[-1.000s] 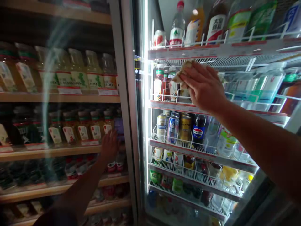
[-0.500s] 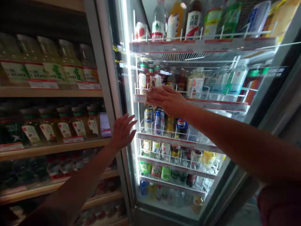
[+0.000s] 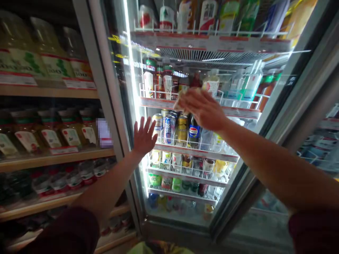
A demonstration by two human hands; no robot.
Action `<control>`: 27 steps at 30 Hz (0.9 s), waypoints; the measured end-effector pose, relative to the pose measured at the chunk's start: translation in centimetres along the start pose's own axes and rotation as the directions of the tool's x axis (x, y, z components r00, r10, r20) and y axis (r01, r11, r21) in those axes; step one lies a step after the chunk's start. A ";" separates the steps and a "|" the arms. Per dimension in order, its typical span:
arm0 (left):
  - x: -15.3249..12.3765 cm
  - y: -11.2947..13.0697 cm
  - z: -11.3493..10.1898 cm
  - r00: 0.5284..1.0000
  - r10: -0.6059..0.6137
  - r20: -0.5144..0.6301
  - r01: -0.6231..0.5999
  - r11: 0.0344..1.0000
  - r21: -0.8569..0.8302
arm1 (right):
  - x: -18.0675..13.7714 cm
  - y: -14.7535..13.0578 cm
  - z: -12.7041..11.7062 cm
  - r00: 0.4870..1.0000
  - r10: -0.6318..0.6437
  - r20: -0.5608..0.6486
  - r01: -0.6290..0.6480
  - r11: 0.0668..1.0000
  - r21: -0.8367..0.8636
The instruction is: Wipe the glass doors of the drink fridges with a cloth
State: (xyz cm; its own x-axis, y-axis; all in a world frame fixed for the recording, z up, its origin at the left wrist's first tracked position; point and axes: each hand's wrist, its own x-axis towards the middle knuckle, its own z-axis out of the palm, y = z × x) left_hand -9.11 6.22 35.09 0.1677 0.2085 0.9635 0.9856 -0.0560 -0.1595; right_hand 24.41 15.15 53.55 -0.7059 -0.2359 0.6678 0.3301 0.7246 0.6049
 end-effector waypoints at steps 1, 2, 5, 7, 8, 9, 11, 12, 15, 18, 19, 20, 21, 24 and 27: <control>0.0 0.0 0.0 1.000 -0.007 0.005 0.007 1.000 0.000 | 0.3 1.0 -0.5 0.990 0.119 -0.071 -0.120 0.993 -0.016; 0.0 0.0 0.0 1.000 -0.011 0.010 0.011 1.000 -0.005 | 0.5 1.9 -0.9 0.962 0.227 -0.151 -0.232 0.973 -0.018; 0.1 -0.1 0.0 0.999 -0.025 0.035 0.027 0.999 -0.043 | -0.5 1.5 0.0 0.888 0.350 -0.298 -0.364 0.931 0.009; 0.0 -0.3 0.1 0.999 -0.029 0.037 0.032 0.997 -0.066 | -2.1 -0.7 1.2 0.962 0.209 -0.174 -0.211 0.978 0.006; 0.0 -0.4 0.2 0.999 -0.026 0.028 0.028 0.997 -0.074 | -2.8 -1.7 1.5 0.996 0.082 -0.043 -0.081 0.996 0.022; 0.0 -0.5 0.3 1.000 -0.024 0.018 0.026 0.996 -0.080 | -3.3 -2.2 1.5 0.998 -0.013 0.059 0.010 0.999 0.043; -0.1 -0.6 0.6 0.999 -0.039 0.012 0.040 0.995 -0.094 | -3.4 -1.1 0.4 0.990 -0.039 0.137 0.034 0.999 0.043; -0.1 -0.7 0.7 0.998 -0.054 0.019 0.055 0.993 -0.103 | -3.2 0.4 -0.5 0.994 0.041 0.096 -0.042 0.999 0.008; 0.1 -0.7 0.8 0.995 -0.086 0.055 0.093 0.987 -0.132 | -3.5 4.5 -2.1 0.925 0.346 -0.158 -0.364 0.926 -0.099; 0.1 -0.6 0.7 0.994 -0.085 0.072 0.094 0.987 -0.132 | -6.7 2.0 -0.2 0.859 0.421 -0.291 -0.470 0.875 -0.118; 0.1 -0.6 0.6 0.993 -0.086 0.077 0.096 0.987 -0.129 | -8.3 -0.2 0.8 0.897 0.364 -0.250 -0.399 0.911 -0.108; 0.1 -0.6 0.6 0.992 -0.091 0.082 0.101 0.986 -0.129 | -9.9 -2.6 1.8 0.955 0.254 -0.151 -0.268 0.961 -0.076; 0.0 -0.6 0.4 0.991 -0.101 0.086 0.112 0.985 -0.133 | -11.2 -4.7 2.6 0.996 0.092 -0.001 -0.092 0.996 -0.013; 0.5 -0.4 -0.1 0.987 -0.143 0.074 0.153 0.977 -0.148 | -13.0 -5.8 2.4 0.979 -0.086 0.187 0.067 0.992 0.107; 3.0 0.5 -0.8 0.986 -0.164 -0.006 0.161 0.976 -0.144 | -11.7 -0.4 -0.1 0.973 0.232 -0.013 -0.233 0.972 -0.015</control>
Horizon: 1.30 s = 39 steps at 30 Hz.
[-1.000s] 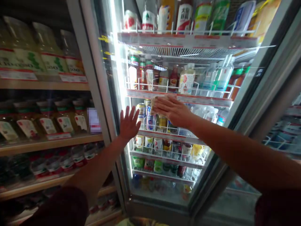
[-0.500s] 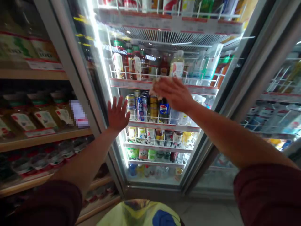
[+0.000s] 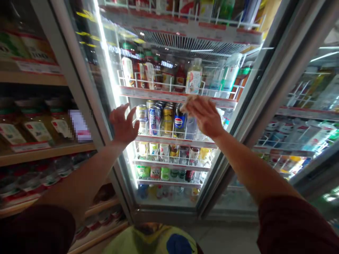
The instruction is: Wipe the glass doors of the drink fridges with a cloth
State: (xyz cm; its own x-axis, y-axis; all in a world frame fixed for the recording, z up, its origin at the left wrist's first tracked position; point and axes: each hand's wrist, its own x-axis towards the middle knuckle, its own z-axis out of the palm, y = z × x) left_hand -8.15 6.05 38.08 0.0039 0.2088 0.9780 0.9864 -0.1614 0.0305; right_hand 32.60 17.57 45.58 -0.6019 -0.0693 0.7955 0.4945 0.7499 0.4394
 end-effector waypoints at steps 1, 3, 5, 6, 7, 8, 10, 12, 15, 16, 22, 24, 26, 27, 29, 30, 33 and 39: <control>1.2 0.7 -0.1 1.000 0.011 -0.026 -0.011 1.000 0.001 | 0.9 1.5 -0.5 0.987 0.117 -0.106 -0.121 0.992 -0.029; 3.9 2.2 0.0 0.998 0.041 -0.046 -0.041 0.999 -0.009 | 1.3 2.3 -0.4 0.922 0.267 -0.281 -0.288 0.957 -0.038; 6.2 3.6 0.3 0.998 0.063 -0.021 -0.064 0.997 -0.031 | -0.5 -0.3 1.1 0.904 0.274 -0.327 -0.298 0.954 -0.022; 7.0 4.1 0.4 0.997 0.071 0.001 -0.071 0.997 -0.042 | -1.9 -2.3 2.1 0.942 0.217 -0.255 -0.226 0.974 -0.009; 7.6 4.5 0.5 0.997 0.077 0.025 -0.076 0.996 -0.050 | -3.5 -4.4 3.0 0.989 0.092 -0.119 -0.090 0.996 0.024; 7.9 4.8 0.6 0.996 0.082 0.045 -0.080 0.995 -0.055 | -4.9 -6.0 3.7 0.996 -0.083 0.037 0.079 0.993 0.085; 7.9 4.9 0.7 0.993 0.087 0.074 -0.083 0.995 -0.059 | -6.1 -7.0 3.8 0.955 -0.228 0.189 0.200 0.967 0.157; 7.5 4.9 0.7 0.993 0.079 0.083 -0.074 0.995 -0.060 | -4.8 -4.6 2.7 0.978 -0.132 0.159 0.117 0.988 0.105; 7.1 4.7 0.7 0.995 0.064 0.079 -0.059 0.996 -0.063 | -0.6 0.3 0.8 0.971 0.182 -0.153 -0.184 0.983 -0.002; 7.1 4.7 0.7 0.995 0.062 0.075 -0.058 0.996 -0.063 | 0.5 0.9 0.8 0.932 0.250 -0.261 -0.258 0.966 0.002; 7.2 5.0 0.6 0.995 0.054 0.081 -0.051 0.998 -0.039 | -0.4 -8.2 4.1 0.992 -0.073 0.107 0.060 0.991 0.120; 7.1 5.0 0.6 0.995 0.054 0.084 -0.051 0.998 -0.030 | 0.1 -8.9 3.8 0.953 -0.204 0.224 0.172 0.973 0.154; 7.1 5.0 0.5 0.994 0.058 0.088 -0.055 0.998 -0.031 | 2.1 -6.9 2.9 0.987 -0.098 0.130 0.087 0.992 0.087; 7.1 5.0 0.5 0.994 0.061 0.088 -0.058 0.998 -0.034 | 3.2 -5.6 2.5 0.999 0.008 0.040 -0.009 0.999 0.043; 7.0 5.0 0.4 0.994 0.068 0.083 -0.065 0.997 -0.035 | 4.7 -4.0 2.5 0.982 0.164 -0.092 -0.166 0.986 -0.006; 7.0 5.0 0.4 0.994 0.070 0.078 -0.068 0.997 -0.031 | 4.8 -4.2 2.9 0.974 0.195 -0.119 -0.198 0.980 -0.017; 7.1 5.1 0.4 0.995 0.066 0.079 -0.065 0.998 -0.023 | 2.2 -8.0 5.0 1.000 0.001 -0.010 -0.001 1.000 0.013; 7.2 5.3 0.2 0.994 0.048 0.095 -0.044 0.998 -0.050 | 0.4 -7.4 3.3 0.961 -0.226 0.163 0.207 0.971 0.123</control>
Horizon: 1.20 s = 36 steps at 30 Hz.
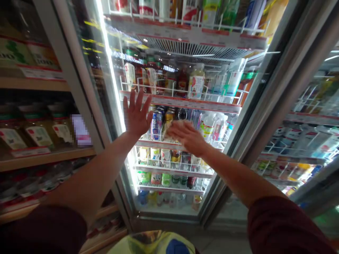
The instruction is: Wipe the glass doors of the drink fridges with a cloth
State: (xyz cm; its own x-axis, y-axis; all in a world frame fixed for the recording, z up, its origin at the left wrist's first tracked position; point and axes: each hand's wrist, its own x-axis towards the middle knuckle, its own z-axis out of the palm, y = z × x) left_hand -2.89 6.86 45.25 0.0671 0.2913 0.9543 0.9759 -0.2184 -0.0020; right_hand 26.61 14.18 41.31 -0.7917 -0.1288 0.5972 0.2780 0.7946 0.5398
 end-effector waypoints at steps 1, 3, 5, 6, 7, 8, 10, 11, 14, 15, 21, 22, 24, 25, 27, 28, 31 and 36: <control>0.0 0.0 0.0 1.000 -0.003 0.000 0.003 1.000 -0.006 | 0.2 1.5 -0.8 0.991 0.118 -0.069 -0.120 0.992 -0.025; 0.0 -0.2 0.1 1.000 -0.007 0.002 0.007 1.000 -0.014 | 0.5 3.2 -1.4 0.938 0.282 -0.202 -0.298 0.953 -0.050; 0.1 -0.3 0.2 1.000 -0.006 0.006 0.006 1.000 -0.007 | -0.2 2.1 -0.1 0.912 0.325 -0.251 -0.349 0.935 -0.058; 0.1 -0.4 0.3 1.000 -0.005 0.010 0.005 1.000 0.001 | -0.9 0.6 0.9 0.926 0.302 -0.226 -0.323 0.945 -0.059; 0.1 -0.5 0.3 1.000 -0.003 0.014 0.003 1.000 0.010 | -1.7 -1.0 1.9 0.958 0.236 -0.165 -0.247 0.968 -0.052; 0.1 -0.5 0.3 1.000 -0.001 0.018 0.001 1.000 0.019 | -2.6 -2.4 2.6 0.994 0.093 -0.058 -0.094 0.995 -0.024; 0.1 -0.4 0.3 1.000 0.000 0.022 -0.001 1.000 0.024 | -3.9 -3.3 2.8 0.992 -0.111 0.060 0.109 0.993 0.038; 0.1 -0.4 0.2 1.000 0.001 0.021 -0.001 1.000 0.020 | -4.3 -2.7 2.2 0.990 -0.124 0.068 0.122 0.992 0.044; 0.0 -0.2 0.2 1.000 -0.008 0.015 0.008 1.000 0.003 | -4.0 1.9 -0.7 0.979 0.157 -0.130 -0.161 0.987 -0.022; 0.0 -0.2 0.2 1.000 -0.013 0.011 0.013 1.000 0.001 | -3.8 3.2 -1.3 0.939 0.255 -0.230 -0.269 0.963 -0.032; 0.0 -0.2 0.3 1.000 -0.009 -0.001 0.009 1.000 0.020 | -5.6 -0.6 1.0 0.984 0.046 -0.171 -0.058 0.996 -0.063; 0.0 -0.1 0.3 1.000 -0.011 -0.001 0.011 1.000 0.021 | -6.0 -1.0 1.0 0.995 -0.059 -0.082 0.055 0.997 -0.054; 0.0 -0.1 0.2 1.000 -0.014 -0.001 0.014 1.000 0.021 | -6.4 0.2 -0.2 0.995 -0.097 -0.022 0.095 0.993 -0.072; 0.0 -0.1 0.2 1.000 -0.011 0.002 0.011 1.000 0.021 | -6.2 1.6 -1.2 0.997 -0.028 -0.065 0.021 0.995 -0.102; -0.1 0.0 0.2 1.000 -0.010 0.003 0.010 1.000 0.021 | -5.4 4.6 -2.9 0.942 0.182 -0.283 -0.228 0.964 -0.137; -0.1 0.0 0.2 1.000 -0.010 0.003 0.010 1.000 0.021 | -5.0 5.5 -3.3 0.881 0.254 -0.399 -0.325 0.938 -0.120; -0.1 -0.1 0.2 1.000 -0.008 0.003 0.008 1.000 0.023 | -4.8 4.1 -2.0 0.828 0.300 -0.473 -0.371 0.927 -0.061; -0.2 -0.3 0.3 1.000 0.002 0.010 -0.003 0.999 0.050 | -6.8 0.7 -0.3 0.995 -0.075 -0.058 0.073 0.997 -0.034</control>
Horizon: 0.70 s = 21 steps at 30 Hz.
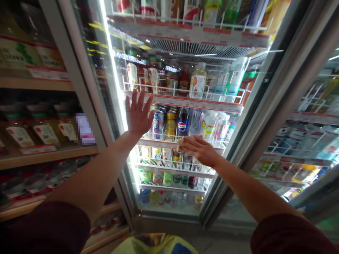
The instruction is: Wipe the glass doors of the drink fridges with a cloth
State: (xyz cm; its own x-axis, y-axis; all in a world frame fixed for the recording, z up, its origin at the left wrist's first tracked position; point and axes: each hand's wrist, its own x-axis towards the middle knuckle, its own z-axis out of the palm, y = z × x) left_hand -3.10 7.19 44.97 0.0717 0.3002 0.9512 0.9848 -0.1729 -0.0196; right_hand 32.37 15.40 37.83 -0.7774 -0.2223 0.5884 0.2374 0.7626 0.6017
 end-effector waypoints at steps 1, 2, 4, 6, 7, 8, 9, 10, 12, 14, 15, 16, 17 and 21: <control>0.0 0.0 0.1 1.000 0.002 -0.001 -0.002 1.000 0.006 | 0.0 1.0 -0.6 0.999 0.033 -0.031 -0.034 0.999 -0.026; -0.1 0.0 0.1 1.000 0.006 -0.004 -0.006 1.000 0.011 | 0.2 2.3 -1.2 0.988 0.117 -0.104 -0.124 0.990 -0.061; -0.1 -0.1 0.2 1.000 0.011 -0.012 -0.010 1.000 0.018 | 1.2 4.5 -2.0 0.903 0.311 -0.298 -0.351 0.932 -0.089; -0.2 -0.1 0.3 0.999 0.016 -0.032 -0.015 1.000 0.020 | 2.5 4.5 -1.4 0.830 0.395 -0.395 -0.455 0.887 -0.070; -0.2 -0.2 0.3 0.999 0.022 -0.045 -0.021 1.000 0.022 | 2.9 3.4 -0.7 0.843 0.382 -0.380 -0.436 0.898 -0.065; -0.2 -0.2 0.3 0.998 0.029 -0.058 -0.027 0.999 0.027 | 3.2 2.0 0.1 0.888 0.331 -0.319 -0.368 0.928 -0.063; -0.2 -0.3 0.4 0.997 0.038 -0.070 -0.036 0.999 0.035 | 3.5 0.5 0.9 0.949 0.229 -0.217 -0.245 0.968 -0.052; -0.3 -0.3 0.4 0.996 0.048 -0.079 -0.045 0.998 0.043 | 3.6 -0.7 1.5 0.989 0.089 -0.118 -0.093 0.995 -0.025; -0.4 -0.5 0.5 0.994 0.070 -0.089 -0.066 0.996 0.053 | 4.0 -1.5 1.7 0.999 -0.033 -0.004 0.033 0.999 0.024; -0.5 -0.7 0.8 0.991 0.091 -0.100 -0.085 0.995 0.058 | 4.9 -0.2 0.8 0.995 0.096 -0.018 -0.096 0.995 0.013; -0.6 -0.7 0.9 0.989 0.099 -0.108 -0.093 0.994 0.061 | 5.4 0.7 0.3 0.975 0.216 -0.060 -0.217 0.976 -0.007; -0.6 -0.8 1.0 0.987 0.106 -0.118 -0.098 0.993 0.066 | 6.0 1.4 0.0 0.939 0.329 -0.104 -0.333 0.943 -0.022; -0.7 -0.8 1.1 0.985 0.111 -0.131 -0.102 0.992 0.073 | 6.5 1.6 0.0 0.900 0.413 -0.141 -0.422 0.906 -0.033; -0.7 -0.9 1.2 0.980 0.124 -0.158 -0.111 0.990 0.087 | 7.4 -1.2 1.7 0.968 0.251 -0.011 -0.251 0.968 0.003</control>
State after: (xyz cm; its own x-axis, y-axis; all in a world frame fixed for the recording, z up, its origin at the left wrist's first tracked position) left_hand -3.89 8.22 43.97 0.1673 0.1242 0.9781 0.9807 -0.1231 -0.1521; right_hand 25.38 13.87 40.57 -0.6866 -0.0306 0.7264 0.4232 0.7956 0.4335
